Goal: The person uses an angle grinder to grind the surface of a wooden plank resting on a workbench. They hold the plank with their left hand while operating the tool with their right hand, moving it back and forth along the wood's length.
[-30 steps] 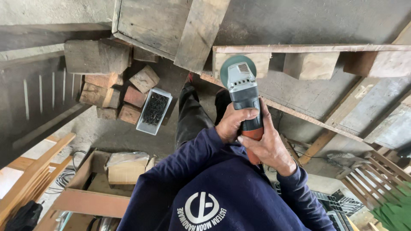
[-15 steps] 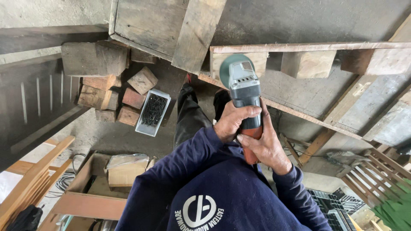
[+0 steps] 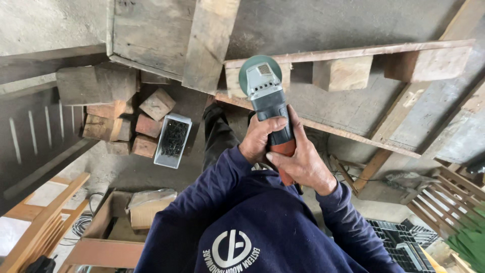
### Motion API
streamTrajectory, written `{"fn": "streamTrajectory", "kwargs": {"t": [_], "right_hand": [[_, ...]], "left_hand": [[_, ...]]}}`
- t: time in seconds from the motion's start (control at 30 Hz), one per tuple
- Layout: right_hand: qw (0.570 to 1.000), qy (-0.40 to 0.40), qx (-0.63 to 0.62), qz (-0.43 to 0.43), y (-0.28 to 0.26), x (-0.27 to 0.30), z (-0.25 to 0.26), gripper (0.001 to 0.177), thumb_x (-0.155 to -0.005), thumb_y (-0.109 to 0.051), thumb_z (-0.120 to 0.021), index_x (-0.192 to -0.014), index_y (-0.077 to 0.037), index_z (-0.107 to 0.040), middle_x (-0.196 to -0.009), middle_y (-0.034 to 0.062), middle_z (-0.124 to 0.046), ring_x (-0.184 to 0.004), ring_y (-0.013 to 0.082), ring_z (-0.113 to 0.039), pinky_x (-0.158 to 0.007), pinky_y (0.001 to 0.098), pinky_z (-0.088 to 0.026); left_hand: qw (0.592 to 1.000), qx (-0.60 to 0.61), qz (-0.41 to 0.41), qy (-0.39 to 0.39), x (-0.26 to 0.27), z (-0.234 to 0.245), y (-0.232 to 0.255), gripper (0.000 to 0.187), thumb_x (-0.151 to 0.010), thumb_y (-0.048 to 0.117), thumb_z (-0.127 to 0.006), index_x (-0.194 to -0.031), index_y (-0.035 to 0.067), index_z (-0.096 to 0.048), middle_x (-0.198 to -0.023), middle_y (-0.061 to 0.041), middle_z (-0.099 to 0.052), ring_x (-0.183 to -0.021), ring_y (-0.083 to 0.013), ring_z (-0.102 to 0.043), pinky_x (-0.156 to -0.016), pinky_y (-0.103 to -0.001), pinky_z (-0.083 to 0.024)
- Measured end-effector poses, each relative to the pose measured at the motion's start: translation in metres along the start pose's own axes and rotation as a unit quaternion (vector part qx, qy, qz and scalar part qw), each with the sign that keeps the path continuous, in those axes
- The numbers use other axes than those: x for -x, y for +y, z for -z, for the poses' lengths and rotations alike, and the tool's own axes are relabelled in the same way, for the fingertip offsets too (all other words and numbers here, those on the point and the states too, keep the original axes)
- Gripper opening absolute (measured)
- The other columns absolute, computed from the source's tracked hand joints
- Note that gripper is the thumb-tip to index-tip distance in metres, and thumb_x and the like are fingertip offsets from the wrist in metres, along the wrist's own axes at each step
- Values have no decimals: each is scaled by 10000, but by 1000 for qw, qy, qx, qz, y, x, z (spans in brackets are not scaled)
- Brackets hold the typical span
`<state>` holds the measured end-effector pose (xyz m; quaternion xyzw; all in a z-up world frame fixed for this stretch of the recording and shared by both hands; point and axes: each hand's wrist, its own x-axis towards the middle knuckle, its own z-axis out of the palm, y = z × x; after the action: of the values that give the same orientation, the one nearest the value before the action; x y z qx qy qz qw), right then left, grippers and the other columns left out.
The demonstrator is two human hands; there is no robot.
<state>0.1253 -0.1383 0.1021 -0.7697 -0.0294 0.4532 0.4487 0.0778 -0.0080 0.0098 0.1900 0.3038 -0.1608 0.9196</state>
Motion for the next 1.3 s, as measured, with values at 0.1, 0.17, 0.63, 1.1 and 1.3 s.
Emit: {"fn": "streamTrajectory", "kwargs": {"t": [0.1,0.17,0.63,1.1,1.3], "right_hand": [[1000,19,1,22,12,2,15,1111,-779,-152,-779,-1656,-95,-99,-1467,240,-538,-1326,317,-585,-1062,414,-494],[999,27,-8,26,22,2,26,1108,-792,-140,-783,-1654,-94,-89,-1478,231,-526,-1340,309,-571,-1075,414,-486],[990,95,-80,59,70,22,108,1084,-830,-97,-779,-1658,-24,-84,-1527,189,-442,-1396,268,-486,-1128,404,-453],[979,128,-157,12,104,67,110,1088,-821,-133,-758,-1661,-61,-70,-1494,184,-447,-1337,264,-528,-1059,406,-507],[969,161,-186,-35,106,90,75,1105,-781,-159,-780,-1651,-64,-105,-1485,166,-466,-1313,249,-536,-1051,409,-497]], "left_hand": [[1000,4,19,-8,-16,-14,-8,325,-858,167,-727,-1133,28,-625,-997,-73,-664,-895,-181,-666,-814,-356,-580],[999,3,16,-33,-25,-21,-15,321,-873,165,-734,-1142,31,-621,-1011,-67,-660,-917,-177,-659,-837,-352,-574],[994,-46,42,-93,-96,-77,-85,335,-897,193,-776,-1153,32,-632,-1014,-50,-661,-925,-155,-650,-837,-343,-570],[986,-103,78,-110,-87,-83,-146,386,-860,217,-807,-1155,22,-652,-1014,-83,-692,-904,-177,-685,-820,-353,-606],[983,-121,110,-89,-46,-78,-141,385,-849,202,-809,-1144,0,-666,-1003,-93,-699,-880,-180,-688,-814,-356,-606]]}}
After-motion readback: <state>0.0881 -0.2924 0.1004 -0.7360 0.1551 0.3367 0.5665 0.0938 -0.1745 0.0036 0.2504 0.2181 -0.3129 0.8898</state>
